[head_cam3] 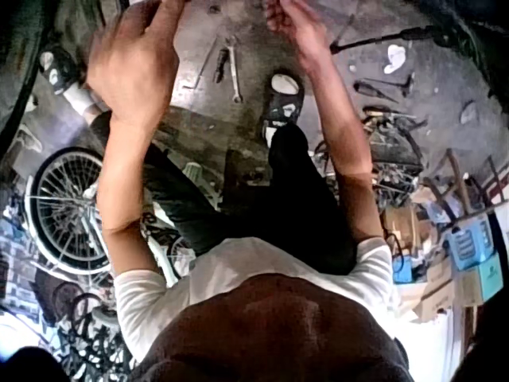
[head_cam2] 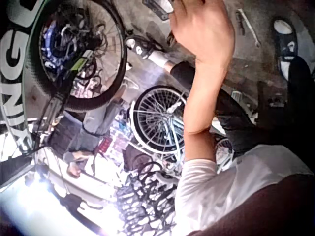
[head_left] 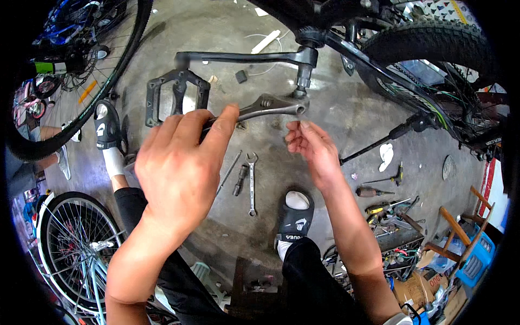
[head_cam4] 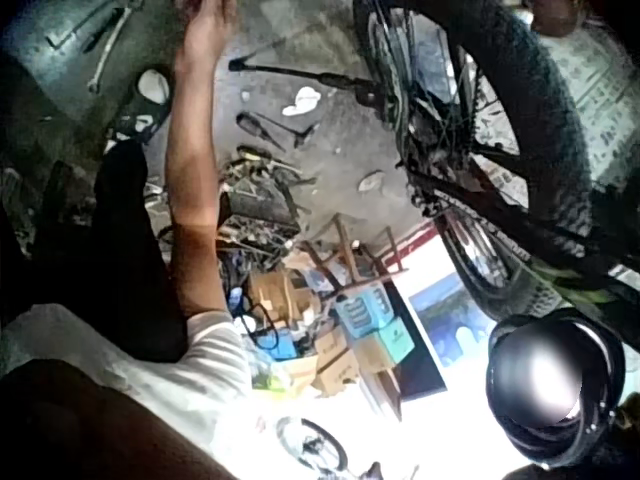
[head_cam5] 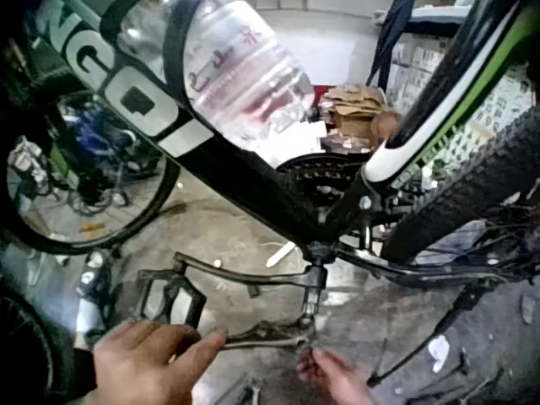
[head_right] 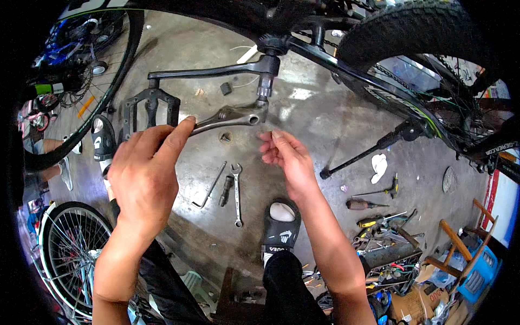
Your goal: The person removes a bicycle pedal and crank arm by threading a crank extractor tool into the crankset and loosening the components with wrenches.
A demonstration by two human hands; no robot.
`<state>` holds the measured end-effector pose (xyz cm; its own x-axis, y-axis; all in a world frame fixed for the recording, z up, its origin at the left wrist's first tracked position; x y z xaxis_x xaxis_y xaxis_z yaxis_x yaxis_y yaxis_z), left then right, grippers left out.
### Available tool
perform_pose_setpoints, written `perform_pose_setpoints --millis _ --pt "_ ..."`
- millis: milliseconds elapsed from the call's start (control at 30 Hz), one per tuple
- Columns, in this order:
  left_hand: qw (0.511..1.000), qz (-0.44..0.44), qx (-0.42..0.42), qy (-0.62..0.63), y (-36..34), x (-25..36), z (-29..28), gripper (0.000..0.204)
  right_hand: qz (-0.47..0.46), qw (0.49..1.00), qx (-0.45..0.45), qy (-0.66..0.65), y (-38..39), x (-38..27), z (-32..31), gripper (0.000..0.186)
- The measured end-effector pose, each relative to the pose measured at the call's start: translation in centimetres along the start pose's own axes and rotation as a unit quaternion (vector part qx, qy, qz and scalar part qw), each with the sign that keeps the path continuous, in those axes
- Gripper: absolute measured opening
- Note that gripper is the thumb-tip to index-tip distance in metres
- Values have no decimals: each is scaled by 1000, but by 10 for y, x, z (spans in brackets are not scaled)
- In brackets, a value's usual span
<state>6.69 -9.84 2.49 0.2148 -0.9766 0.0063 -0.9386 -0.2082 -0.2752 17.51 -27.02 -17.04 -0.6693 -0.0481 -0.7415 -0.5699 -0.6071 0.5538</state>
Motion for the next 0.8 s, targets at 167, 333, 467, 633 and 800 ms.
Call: perform_pose_setpoints --millis 167,333,467,633,800 --pt "1000 -1 3 9 6 -2 13 44 -4 1000 8 3 1 2 -11 37" --pt "993 -88 -7 79 29 2 38 42 -2 1000 10 8 0 -1 -11 36" --pt "987 -93 58 115 32 -1 59 37 -19 1000 13 9 -2 -12 -8 35" --pt "981 -104 71 149 37 -7 90 40 -45 999 -3 10 -6 -28 -1 34" --pt "973 -104 81 190 32 -11 106 37 -98 995 -7 11 -3 -45 9 32"
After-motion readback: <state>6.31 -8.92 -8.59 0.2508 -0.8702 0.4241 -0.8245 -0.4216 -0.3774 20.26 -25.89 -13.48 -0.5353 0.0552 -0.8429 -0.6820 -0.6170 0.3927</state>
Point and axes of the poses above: each hand's wrist, its own y-axis away from the middle knuckle, its own z-axis out of the palm, x = y × z, the point moved 5 cm from there along -y, towards the middle knuckle, and after that the axes turned 1 degree about y, right-handed, at the moved point
